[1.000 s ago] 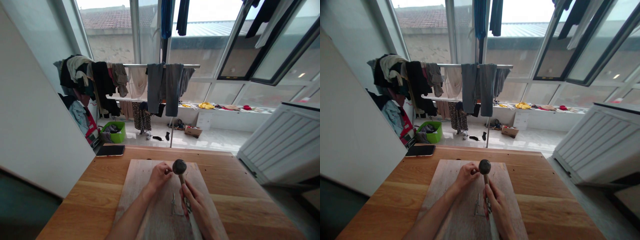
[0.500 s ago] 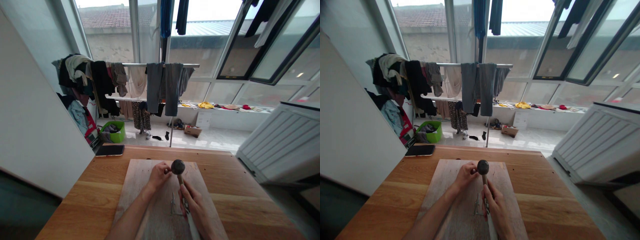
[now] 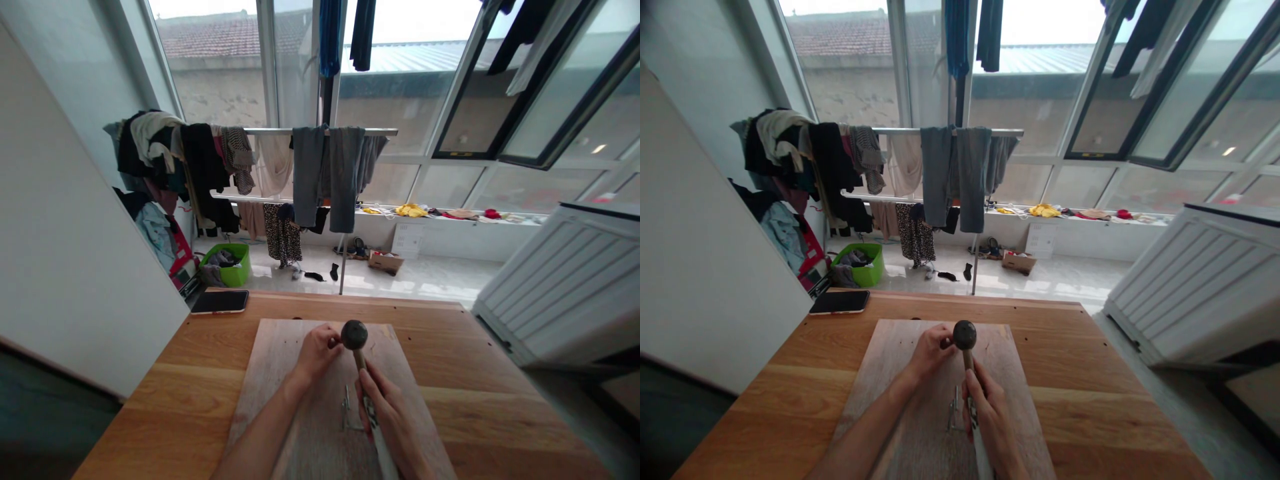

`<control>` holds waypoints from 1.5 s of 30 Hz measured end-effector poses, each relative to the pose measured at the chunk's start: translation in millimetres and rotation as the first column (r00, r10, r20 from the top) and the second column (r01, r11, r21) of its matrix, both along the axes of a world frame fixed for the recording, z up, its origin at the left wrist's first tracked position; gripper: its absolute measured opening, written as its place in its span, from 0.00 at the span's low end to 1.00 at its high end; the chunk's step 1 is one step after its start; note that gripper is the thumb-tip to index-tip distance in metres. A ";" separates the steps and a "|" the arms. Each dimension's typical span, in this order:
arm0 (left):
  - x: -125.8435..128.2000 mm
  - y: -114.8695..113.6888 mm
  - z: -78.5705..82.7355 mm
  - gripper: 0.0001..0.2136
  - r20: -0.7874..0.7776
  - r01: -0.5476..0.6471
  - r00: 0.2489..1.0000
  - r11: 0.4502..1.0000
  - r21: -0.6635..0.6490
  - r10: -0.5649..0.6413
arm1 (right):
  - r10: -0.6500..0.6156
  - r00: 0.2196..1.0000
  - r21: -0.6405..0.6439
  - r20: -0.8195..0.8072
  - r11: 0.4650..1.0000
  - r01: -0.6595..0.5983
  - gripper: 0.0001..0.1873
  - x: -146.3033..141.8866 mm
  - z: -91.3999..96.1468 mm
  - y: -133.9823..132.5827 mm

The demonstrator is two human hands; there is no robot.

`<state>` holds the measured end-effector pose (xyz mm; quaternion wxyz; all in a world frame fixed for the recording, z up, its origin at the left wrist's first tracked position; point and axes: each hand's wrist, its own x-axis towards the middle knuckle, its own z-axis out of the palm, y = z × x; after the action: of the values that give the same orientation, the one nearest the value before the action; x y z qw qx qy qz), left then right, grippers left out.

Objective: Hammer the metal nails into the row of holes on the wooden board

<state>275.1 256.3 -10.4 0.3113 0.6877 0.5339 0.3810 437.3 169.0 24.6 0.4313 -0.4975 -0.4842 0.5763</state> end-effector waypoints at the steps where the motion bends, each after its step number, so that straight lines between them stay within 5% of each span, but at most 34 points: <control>1: 0.0 -0.1 0.4 0.04 -0.002 0.001 1.000 1.000 0.002 -0.001 | 0.008 1.000 -0.002 0.006 1.000 -0.008 0.26 0.1 0.7 -0.1; 19: -0.3 -0.1 -1.0 0.07 0.035 -0.002 0.999 1.000 0.003 0.002 | -0.003 1.000 0.011 0.031 1.000 0.003 0.32 0.8 7.2 0.5; 26: 0.3 0.2 -6.7 0.03 -0.003 -0.027 1.000 0.999 0.021 0.027 | -0.106 0.994 0.048 -0.034 0.993 0.108 0.35 4.1 -4.9 1.4; 31: -1.3 0.8 -2.6 0.14 -0.010 -0.025 1.000 0.997 0.074 0.026 | -0.100 0.993 0.006 -0.059 0.995 0.101 0.32 6.6 -4.9 5.0; 34: -5.9 -6.5 2.8 0.09 -0.030 -0.025 0.999 0.993 0.113 0.029 | -0.097 0.990 0.000 -0.102 0.995 0.098 0.32 6.8 -4.5 5.6; 38: -14.9 -32.7 19.9 0.03 -0.221 0.177 0.961 0.984 0.017 -0.169 | -0.098 0.990 -0.004 -0.100 0.995 0.098 0.29 5.9 -4.1 3.4; 41: -18.9 -53.9 38.1 0.11 -0.388 0.369 0.829 0.915 -0.162 -0.403 | -0.088 0.990 -0.007 -0.110 0.996 0.087 0.30 5.0 -0.5 2.4; 45: -17.0 -66.9 54.2 0.23 -0.489 0.409 0.717 0.868 -0.283 -0.497 | -0.083 0.991 0.016 -0.104 0.996 0.085 0.32 4.7 4.1 3.3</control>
<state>258.0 189.4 43.8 0.2818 0.8505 0.4425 0.0380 441.9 172.4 28.7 0.4846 -0.4827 -0.4457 0.5775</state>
